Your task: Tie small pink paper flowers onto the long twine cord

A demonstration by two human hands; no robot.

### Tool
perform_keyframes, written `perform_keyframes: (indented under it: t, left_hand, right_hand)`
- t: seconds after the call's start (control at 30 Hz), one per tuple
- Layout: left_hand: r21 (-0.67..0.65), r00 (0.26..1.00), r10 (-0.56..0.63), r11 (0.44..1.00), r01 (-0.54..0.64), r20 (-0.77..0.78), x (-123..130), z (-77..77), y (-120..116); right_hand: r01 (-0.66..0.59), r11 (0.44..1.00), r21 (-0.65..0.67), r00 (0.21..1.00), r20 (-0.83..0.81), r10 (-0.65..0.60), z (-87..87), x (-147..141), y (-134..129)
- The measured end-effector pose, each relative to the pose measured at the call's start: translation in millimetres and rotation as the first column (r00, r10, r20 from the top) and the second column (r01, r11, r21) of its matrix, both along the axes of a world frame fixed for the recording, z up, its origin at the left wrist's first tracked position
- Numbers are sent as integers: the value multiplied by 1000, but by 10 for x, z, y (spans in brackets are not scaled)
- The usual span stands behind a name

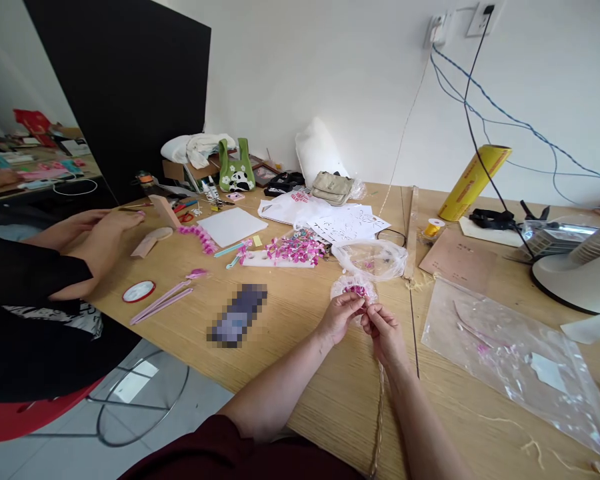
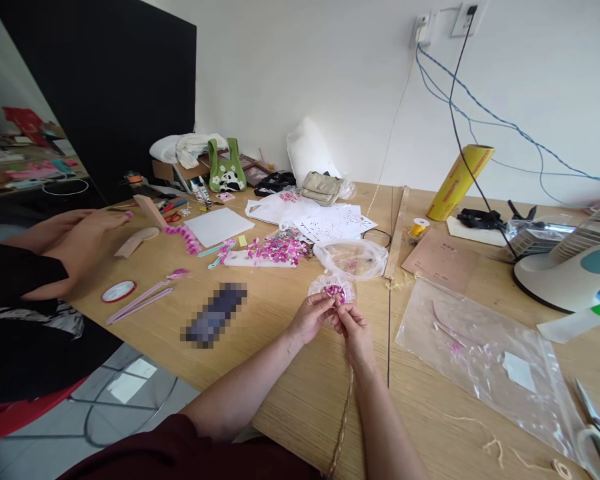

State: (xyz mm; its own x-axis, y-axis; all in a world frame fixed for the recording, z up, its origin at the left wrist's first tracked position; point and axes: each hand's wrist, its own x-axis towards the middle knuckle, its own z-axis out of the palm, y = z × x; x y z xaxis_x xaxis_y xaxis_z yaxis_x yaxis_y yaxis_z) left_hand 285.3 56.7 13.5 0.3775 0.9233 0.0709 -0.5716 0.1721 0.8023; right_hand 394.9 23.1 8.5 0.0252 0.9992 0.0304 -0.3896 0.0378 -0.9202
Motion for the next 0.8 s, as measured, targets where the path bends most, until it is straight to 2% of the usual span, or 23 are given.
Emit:
perform_keyframes:
  t: [0.17,0.33,0.5,0.63,0.8]
  left_hand:
    - [33,995,73,997,-71,-74,-5,23,-5]
    - [173,964,190,972,-158,-188,-1,63,-22]
    - [277,924,263,943,-184,-279,12,60,-22]
    - [356,895,286,921,-158,-343,8,70,-7]
    - [329,914,264,931,-159,-307,33,108,-35]
  right_hand:
    - [-42,999,2,996,76,42,14,-12,-14]
    - [43,998,39,987,155,-49,32,-3,-14]
    - [79,996,35,992,94,-82,56,-2,-31]
    - [37,999,19,999,39,-38,73,8,-48]
    - [-64,998,-29,992,-109,61,87,26,-47]
